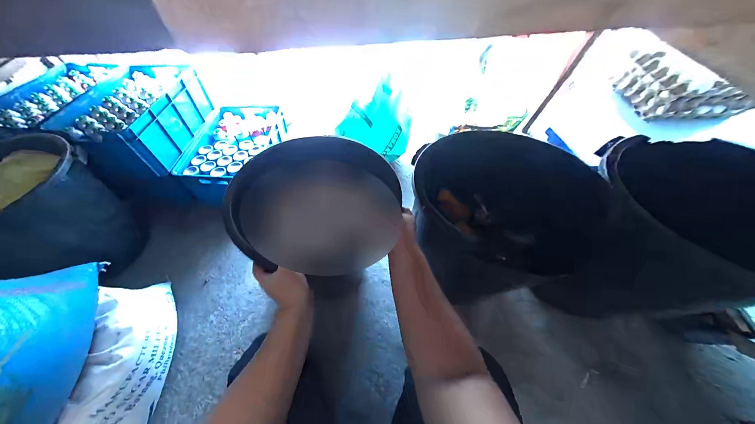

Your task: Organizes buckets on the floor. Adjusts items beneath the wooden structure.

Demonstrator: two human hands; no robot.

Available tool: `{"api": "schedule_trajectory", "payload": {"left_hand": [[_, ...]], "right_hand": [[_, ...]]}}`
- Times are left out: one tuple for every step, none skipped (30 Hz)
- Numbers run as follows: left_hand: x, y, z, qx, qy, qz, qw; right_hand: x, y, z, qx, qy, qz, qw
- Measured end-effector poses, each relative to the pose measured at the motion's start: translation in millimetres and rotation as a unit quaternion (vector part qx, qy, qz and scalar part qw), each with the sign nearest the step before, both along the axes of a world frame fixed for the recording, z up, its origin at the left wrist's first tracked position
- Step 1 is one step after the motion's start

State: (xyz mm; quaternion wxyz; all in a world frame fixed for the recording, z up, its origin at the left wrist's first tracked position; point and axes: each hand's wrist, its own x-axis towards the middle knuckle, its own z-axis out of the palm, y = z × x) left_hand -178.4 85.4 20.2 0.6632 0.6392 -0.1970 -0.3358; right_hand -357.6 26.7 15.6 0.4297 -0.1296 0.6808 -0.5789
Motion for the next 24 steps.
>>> {"api": "schedule_trajectory", "payload": {"left_hand": [[-3, -6, 0, 0.004, 0.001, -0.005, 1.0], [-1, -10, -2, 0.015, -0.004, -0.014, 1.0], [4, -13, -7, 0.026, -0.005, -0.028, 0.999], [11, -16, -10, 0.036, -0.003, -0.046, 0.998], [17, -19, -10, 0.04, 0.003, -0.064, 0.997], [22, -21, -8, 0.039, 0.008, -0.08, 0.996], [27, -23, -8, 0.037, 0.014, -0.09, 0.995], [30, -25, -8, 0.038, 0.019, -0.096, 0.994], [32, -28, -8, 0.042, 0.019, -0.097, 0.994], [32, -31, -8, 0.049, 0.014, -0.096, 0.994], [32, -36, -7, 0.055, 0.006, -0.093, 0.994], [30, -42, -5, 0.059, -0.001, -0.09, 0.994], [29, -47, -3, 0.062, -0.007, -0.087, 0.994], [27, -52, 0, 0.065, -0.012, -0.085, 0.994], [25, -56, 1, 0.067, -0.015, -0.084, 0.994], [24, -60, -1, 0.066, -0.019, -0.087, 0.994], [23, -65, -5, 0.065, -0.023, -0.092, 0.993], [23, -71, -10, 0.064, -0.027, -0.094, 0.993], [24, -77, -14, 0.063, -0.026, -0.098, 0.993], [26, -84, -17, 0.065, -0.028, -0.102, 0.992], [28, -89, -19, 0.065, -0.032, -0.108, 0.992], [30, -93, -19, 0.062, -0.037, -0.115, 0.991], [33, -94, -19, 0.058, -0.043, -0.123, 0.99], [35, -92, -19, 0.054, -0.049, -0.133, 0.988]], "right_hand": [[-4, -5, -3, -0.01, -0.011, 0.002, 1.0], [-6, -8, -6, -0.02, -0.021, 0.0, 1.0], [-6, -8, -9, -0.03, -0.027, -0.006, 0.999], [-5, -6, -10, -0.042, -0.03, -0.012, 0.999], [-2, -3, -9, -0.052, -0.033, -0.019, 0.998], [1, 2, -7, -0.057, -0.036, -0.026, 0.997], [5, 10, -5, -0.057, -0.039, -0.035, 0.997], [10, 18, -2, -0.054, -0.043, -0.044, 0.997], [13, 25, -1, -0.05, -0.046, -0.052, 0.996], [15, 29, 1, -0.045, -0.044, -0.06, 0.996], [15, 27, 4, -0.038, -0.036, -0.063, 0.997], [14, 22, 7, -0.032, -0.028, -0.063, 0.997], [13, 17, 11, -0.022, -0.022, -0.062, 0.998], [13, 12, 13, -0.012, -0.021, -0.058, 0.998], [12, 7, 13, -0.003, -0.019, -0.057, 0.998], [11, 2, 10, -0.002, -0.016, -0.059, 0.998], [10, -4, 4, -0.008, -0.011, -0.066, 0.998], [9, -9, 0, -0.015, -0.009, -0.07, 0.997], [8, -14, -1, -0.019, -0.011, -0.074, 0.997], [8, -19, -3, -0.02, -0.012, -0.078, 0.997], [9, -22, -3, -0.018, -0.009, -0.083, 0.996], [10, -23, -3, -0.014, 0.001, -0.087, 0.996], [13, -22, -2, -0.008, 0.016, -0.092, 0.996], [18, -19, -1, 0.008, 0.042, -0.111, 0.993]]}}
